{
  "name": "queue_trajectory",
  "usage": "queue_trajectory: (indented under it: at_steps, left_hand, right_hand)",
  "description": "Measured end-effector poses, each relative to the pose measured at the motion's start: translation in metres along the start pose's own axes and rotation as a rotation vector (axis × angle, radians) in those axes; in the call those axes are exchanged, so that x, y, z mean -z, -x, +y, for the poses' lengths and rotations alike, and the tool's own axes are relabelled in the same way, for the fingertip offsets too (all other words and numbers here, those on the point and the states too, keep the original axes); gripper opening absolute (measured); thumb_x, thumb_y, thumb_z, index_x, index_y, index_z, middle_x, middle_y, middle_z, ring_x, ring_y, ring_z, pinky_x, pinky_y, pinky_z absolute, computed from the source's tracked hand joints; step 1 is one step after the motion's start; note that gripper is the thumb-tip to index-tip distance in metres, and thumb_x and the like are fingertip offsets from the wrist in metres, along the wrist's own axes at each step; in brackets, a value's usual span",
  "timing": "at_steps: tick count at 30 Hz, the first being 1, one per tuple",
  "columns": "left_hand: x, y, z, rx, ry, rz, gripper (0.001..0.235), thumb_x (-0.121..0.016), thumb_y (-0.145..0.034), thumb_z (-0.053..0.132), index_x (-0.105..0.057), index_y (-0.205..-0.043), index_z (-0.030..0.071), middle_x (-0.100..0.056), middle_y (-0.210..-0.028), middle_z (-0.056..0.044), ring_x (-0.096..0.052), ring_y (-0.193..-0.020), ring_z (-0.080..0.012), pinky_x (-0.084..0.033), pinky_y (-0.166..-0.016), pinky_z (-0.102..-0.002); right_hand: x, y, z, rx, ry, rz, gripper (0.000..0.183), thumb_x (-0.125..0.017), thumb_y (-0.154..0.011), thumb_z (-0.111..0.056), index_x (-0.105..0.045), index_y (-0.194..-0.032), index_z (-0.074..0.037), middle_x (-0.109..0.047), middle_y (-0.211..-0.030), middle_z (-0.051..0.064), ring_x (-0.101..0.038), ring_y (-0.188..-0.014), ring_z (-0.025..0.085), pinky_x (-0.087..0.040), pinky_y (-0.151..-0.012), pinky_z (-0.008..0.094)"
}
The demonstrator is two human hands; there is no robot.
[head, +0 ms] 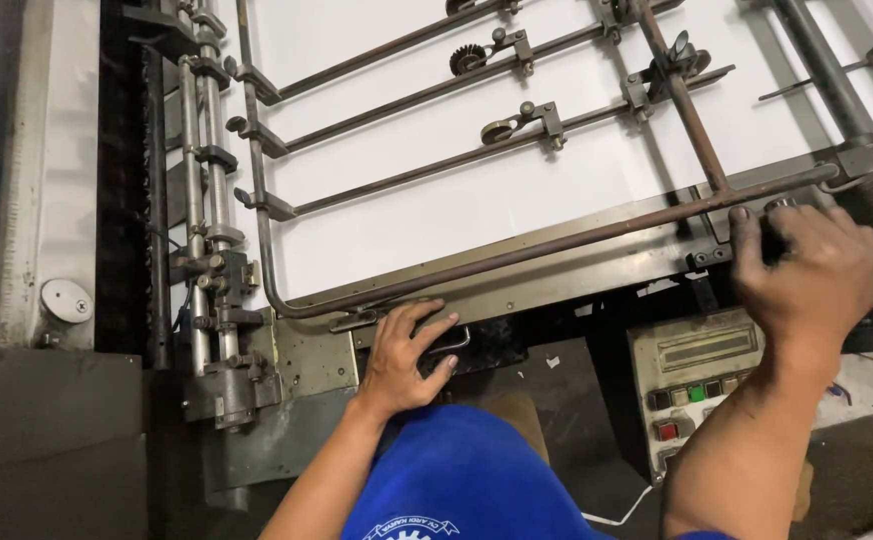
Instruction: The person adjusts a metal rod on a large industrial machine using both hands. They repeatedly move the rod along a track and interact with a control panel featuring several buttons and switches.
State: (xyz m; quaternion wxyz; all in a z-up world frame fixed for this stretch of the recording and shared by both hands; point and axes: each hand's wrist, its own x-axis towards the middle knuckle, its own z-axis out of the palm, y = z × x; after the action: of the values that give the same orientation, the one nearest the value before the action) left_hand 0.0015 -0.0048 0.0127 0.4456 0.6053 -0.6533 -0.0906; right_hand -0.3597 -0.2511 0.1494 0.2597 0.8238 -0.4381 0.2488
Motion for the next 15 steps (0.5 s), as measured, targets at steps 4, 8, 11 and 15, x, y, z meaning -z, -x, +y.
queue_trajectory:
  at_steps: [4,8,11,15]
  left_hand:
    - [0.0,-0.001,-0.001,0.009,0.011,-0.013,0.057,-0.08,-0.077,0.024,-0.068,-0.132,0.014,-0.06,-0.14,-0.013,-0.055,-0.131,-0.0356,-0.042,-0.108,-0.047]
    - [0.001,0.0,-0.001,0.018,0.025,-0.02,0.056,-0.08,-0.077,0.024,-0.068,-0.131,0.014,-0.059,-0.14,-0.014,-0.054,-0.131,-0.0359,-0.042,-0.107,-0.047]
    - [0.0,0.001,-0.002,0.01,0.03,-0.013,0.056,-0.08,-0.078,0.024,-0.068,-0.132,0.014,-0.06,-0.141,-0.013,-0.055,-0.132,-0.0351,-0.042,-0.108,-0.048]
    - [0.002,0.0,-0.001,0.001,0.03,-0.035,0.057,-0.08,-0.078,0.025,-0.068,-0.132,0.014,-0.06,-0.14,-0.014,-0.054,-0.13,-0.0361,-0.042,-0.108,-0.048]
  right_hand:
    - [-0.004,0.004,0.006,0.013,0.003,-0.006,0.022,-0.071,-0.103,-0.026,-0.067,-0.087,-0.011,-0.07,-0.091,0.004,-0.062,-0.084,0.022,-0.041,-0.073,0.032]
    - [-0.005,0.002,0.007,0.004,0.018,-0.047,0.024,-0.069,-0.101,-0.028,-0.068,-0.086,-0.01,-0.07,-0.089,0.004,-0.063,-0.081,0.021,-0.039,-0.07,0.033]
    - [-0.003,0.0,0.006,-0.016,0.02,-0.067,0.022,-0.068,-0.101,-0.028,-0.072,-0.09,-0.009,-0.072,-0.09,0.005,-0.065,-0.081,0.021,-0.04,-0.069,0.033]
    - [0.0,-0.002,-0.004,-0.016,0.004,-0.01,0.02,-0.07,-0.102,-0.026,-0.071,-0.091,-0.009,-0.073,-0.094,0.005,-0.066,-0.087,0.023,-0.042,-0.074,0.033]
